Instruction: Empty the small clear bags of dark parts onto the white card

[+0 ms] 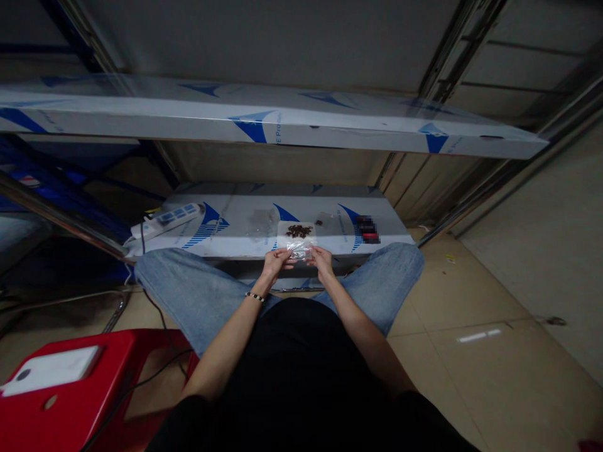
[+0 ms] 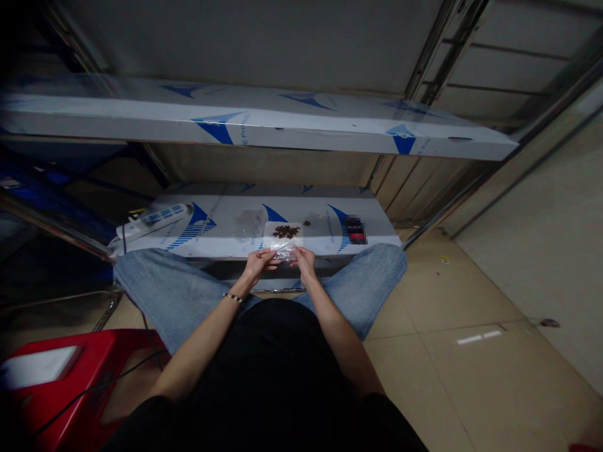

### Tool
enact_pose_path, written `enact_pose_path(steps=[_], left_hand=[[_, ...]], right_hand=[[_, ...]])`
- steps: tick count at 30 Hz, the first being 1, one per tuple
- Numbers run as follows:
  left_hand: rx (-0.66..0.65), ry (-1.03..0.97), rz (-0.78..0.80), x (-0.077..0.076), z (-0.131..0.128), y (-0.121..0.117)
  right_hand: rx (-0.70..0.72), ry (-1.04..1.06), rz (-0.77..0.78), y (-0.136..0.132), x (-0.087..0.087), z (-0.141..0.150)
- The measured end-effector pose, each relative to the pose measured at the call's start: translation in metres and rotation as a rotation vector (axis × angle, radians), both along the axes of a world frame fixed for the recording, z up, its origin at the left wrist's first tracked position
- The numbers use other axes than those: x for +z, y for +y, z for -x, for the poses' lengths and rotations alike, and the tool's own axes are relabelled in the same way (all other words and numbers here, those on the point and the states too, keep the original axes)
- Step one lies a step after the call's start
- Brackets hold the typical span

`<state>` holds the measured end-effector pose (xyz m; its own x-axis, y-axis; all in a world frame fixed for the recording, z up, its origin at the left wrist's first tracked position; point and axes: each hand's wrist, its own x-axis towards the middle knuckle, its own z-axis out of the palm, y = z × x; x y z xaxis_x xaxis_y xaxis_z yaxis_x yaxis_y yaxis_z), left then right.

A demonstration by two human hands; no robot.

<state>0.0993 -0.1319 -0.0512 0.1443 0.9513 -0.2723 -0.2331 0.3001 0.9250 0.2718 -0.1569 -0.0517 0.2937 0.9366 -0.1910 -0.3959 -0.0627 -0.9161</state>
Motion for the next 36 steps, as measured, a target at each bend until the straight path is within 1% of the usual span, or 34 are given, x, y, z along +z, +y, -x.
enact_pose_path(steps=[2,7,11,14,16,21,24,27,31,34,36], left_hand=[[-0.019,0.011,-0.018,0.000,0.000,0.000],[-0.078,-0.069,-0.023,-0.001,-0.001,0.001],[-0.051,-0.082,-0.047,-0.002,-0.001,0.002],[-0.046,-0.064,-0.074,-0.004,-0.002,0.003],[-0.061,-0.035,-0.093,-0.004,-0.004,0.003],[-0.132,-0.004,-0.167,-0.008,-0.010,0.001],[-0.168,0.020,-0.204,-0.008,-0.014,-0.003],[-0.191,0.058,-0.253,-0.005,-0.017,-0.008],[-0.228,0.130,-0.361,0.006,-0.022,-0.018],[-0.252,0.168,-0.377,0.014,-0.028,-0.026],[-0.249,0.170,-0.376,0.018,-0.030,-0.030]], right_hand=[[0.002,-0.022,-0.029,0.001,-0.001,0.000],[0.005,-0.060,-0.087,0.002,-0.003,-0.002],[0.000,-0.011,-0.039,0.002,-0.001,-0.005],[0.025,0.058,-0.004,0.002,0.000,-0.006],[0.036,0.064,0.009,0.003,-0.001,-0.005],[-0.025,-0.038,0.000,0.006,-0.009,0.003],[-0.052,-0.013,0.019,0.006,-0.013,0.005],[-0.073,0.096,0.085,0.005,-0.014,0.004],[-0.081,0.269,0.165,0.003,-0.013,0.004],[-0.121,0.355,0.147,0.004,-0.011,0.006],[-0.122,0.354,0.125,0.005,-0.009,0.006]])
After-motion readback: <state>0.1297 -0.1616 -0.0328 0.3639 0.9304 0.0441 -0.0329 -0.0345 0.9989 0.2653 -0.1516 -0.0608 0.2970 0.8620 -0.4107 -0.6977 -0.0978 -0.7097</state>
